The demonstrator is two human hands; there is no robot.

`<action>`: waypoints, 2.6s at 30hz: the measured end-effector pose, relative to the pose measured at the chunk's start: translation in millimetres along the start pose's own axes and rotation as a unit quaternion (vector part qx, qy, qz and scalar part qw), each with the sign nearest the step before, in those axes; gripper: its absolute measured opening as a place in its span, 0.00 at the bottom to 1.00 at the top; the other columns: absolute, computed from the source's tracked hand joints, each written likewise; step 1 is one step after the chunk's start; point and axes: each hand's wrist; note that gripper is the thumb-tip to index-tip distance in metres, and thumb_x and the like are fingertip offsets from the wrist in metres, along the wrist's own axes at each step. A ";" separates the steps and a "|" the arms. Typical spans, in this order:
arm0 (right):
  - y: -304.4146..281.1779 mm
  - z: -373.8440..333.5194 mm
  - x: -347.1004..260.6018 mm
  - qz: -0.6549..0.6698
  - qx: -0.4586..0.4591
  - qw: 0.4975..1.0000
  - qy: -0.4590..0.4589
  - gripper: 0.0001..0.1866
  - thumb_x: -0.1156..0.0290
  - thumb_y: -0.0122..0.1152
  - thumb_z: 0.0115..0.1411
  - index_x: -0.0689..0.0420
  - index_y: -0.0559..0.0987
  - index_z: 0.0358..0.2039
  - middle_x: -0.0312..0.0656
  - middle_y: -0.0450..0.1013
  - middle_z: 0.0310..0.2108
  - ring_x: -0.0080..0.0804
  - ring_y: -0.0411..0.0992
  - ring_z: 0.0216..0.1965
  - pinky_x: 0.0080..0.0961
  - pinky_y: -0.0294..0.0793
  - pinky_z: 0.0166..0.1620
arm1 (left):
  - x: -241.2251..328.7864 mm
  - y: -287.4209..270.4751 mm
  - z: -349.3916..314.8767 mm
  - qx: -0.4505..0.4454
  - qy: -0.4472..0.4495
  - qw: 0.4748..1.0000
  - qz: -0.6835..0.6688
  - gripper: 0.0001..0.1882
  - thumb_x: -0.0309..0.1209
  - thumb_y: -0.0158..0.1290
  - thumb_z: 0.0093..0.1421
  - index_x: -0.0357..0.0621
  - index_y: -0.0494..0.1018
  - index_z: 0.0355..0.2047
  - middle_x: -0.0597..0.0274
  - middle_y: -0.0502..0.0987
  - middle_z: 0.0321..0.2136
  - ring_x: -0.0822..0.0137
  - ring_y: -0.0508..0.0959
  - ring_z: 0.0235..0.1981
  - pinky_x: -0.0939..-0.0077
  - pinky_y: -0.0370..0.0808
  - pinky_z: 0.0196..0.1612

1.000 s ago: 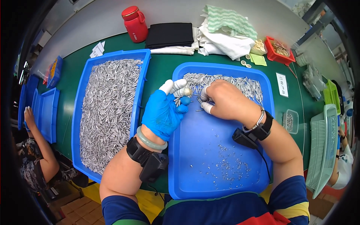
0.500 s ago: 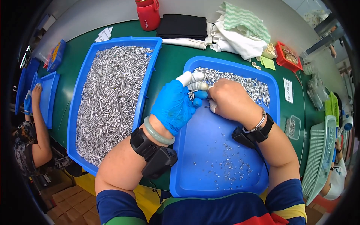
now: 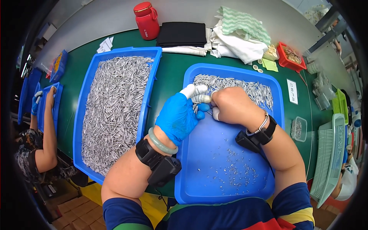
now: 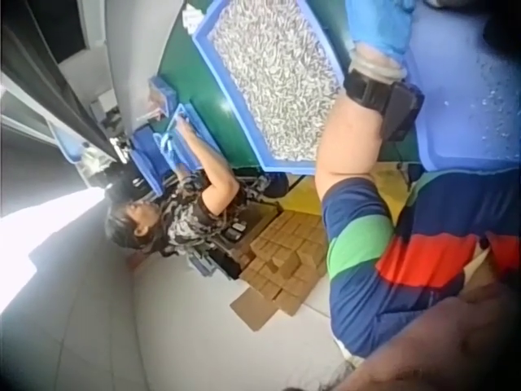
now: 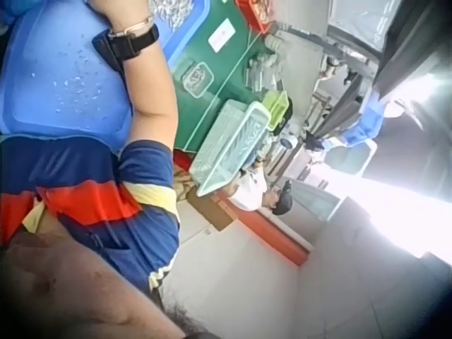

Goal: The person picks up metal pins from a blue tray, holds them against a small white pad to rotate and inspect them, and then places them back into the tray.

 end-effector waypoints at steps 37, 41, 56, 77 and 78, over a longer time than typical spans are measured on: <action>4.2 -5.0 7.0 -0.037 0.050 0.997 -0.044 0.05 0.75 0.56 0.35 0.62 0.72 0.16 0.46 0.67 0.18 0.43 0.68 0.27 0.35 0.68 0.34 | 3.5 -1.3 2.0 0.006 0.019 1.000 -0.004 0.18 0.38 0.40 0.61 0.35 0.68 0.40 0.57 0.73 0.27 0.70 0.71 0.25 0.83 0.66 0.27; 3.4 -2.8 6.0 -0.044 0.040 0.997 -0.042 0.04 0.76 0.55 0.34 0.62 0.72 0.15 0.47 0.67 0.17 0.44 0.67 0.25 0.35 0.68 0.33 | 3.1 0.7 1.3 0.013 0.010 1.000 0.015 0.18 0.38 0.40 0.61 0.35 0.68 0.41 0.58 0.73 0.27 0.71 0.71 0.26 0.83 0.66 0.27; -2.6 -1.9 10.1 -0.102 0.088 0.988 -0.080 0.02 0.76 0.56 0.35 0.59 0.72 0.14 0.43 0.68 0.17 0.35 0.67 0.21 0.29 0.67 0.28 | 2.6 4.7 -0.5 0.023 0.005 0.999 0.040 0.18 0.39 0.39 0.61 0.38 0.68 0.41 0.60 0.73 0.28 0.71 0.71 0.26 0.82 0.67 0.29; -21.3 -24.9 15.6 0.123 -0.066 0.987 -0.085 0.11 0.77 0.55 0.41 0.59 0.79 0.29 0.47 0.71 0.23 0.42 0.69 0.25 0.33 0.68 0.31 | 12.0 -1.2 1.7 0.014 -0.016 1.000 0.016 0.16 0.40 0.39 0.62 0.39 0.69 0.35 0.62 0.71 0.22 0.76 0.66 0.18 0.89 0.56 0.14; -28.4 -30.3 18.0 0.214 -0.120 0.966 -0.079 0.12 0.78 0.55 0.41 0.59 0.79 0.29 0.47 0.71 0.22 0.43 0.69 0.25 0.33 0.68 0.31 | 11.8 -1.4 1.8 0.015 -0.015 1.000 0.015 0.16 0.40 0.39 0.62 0.39 0.69 0.35 0.62 0.71 0.22 0.76 0.66 0.18 0.89 0.56 0.14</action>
Point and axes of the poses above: each hand's wrist, its own z-axis towards the middle knuckle, its own y-axis out of the palm, x = y × z
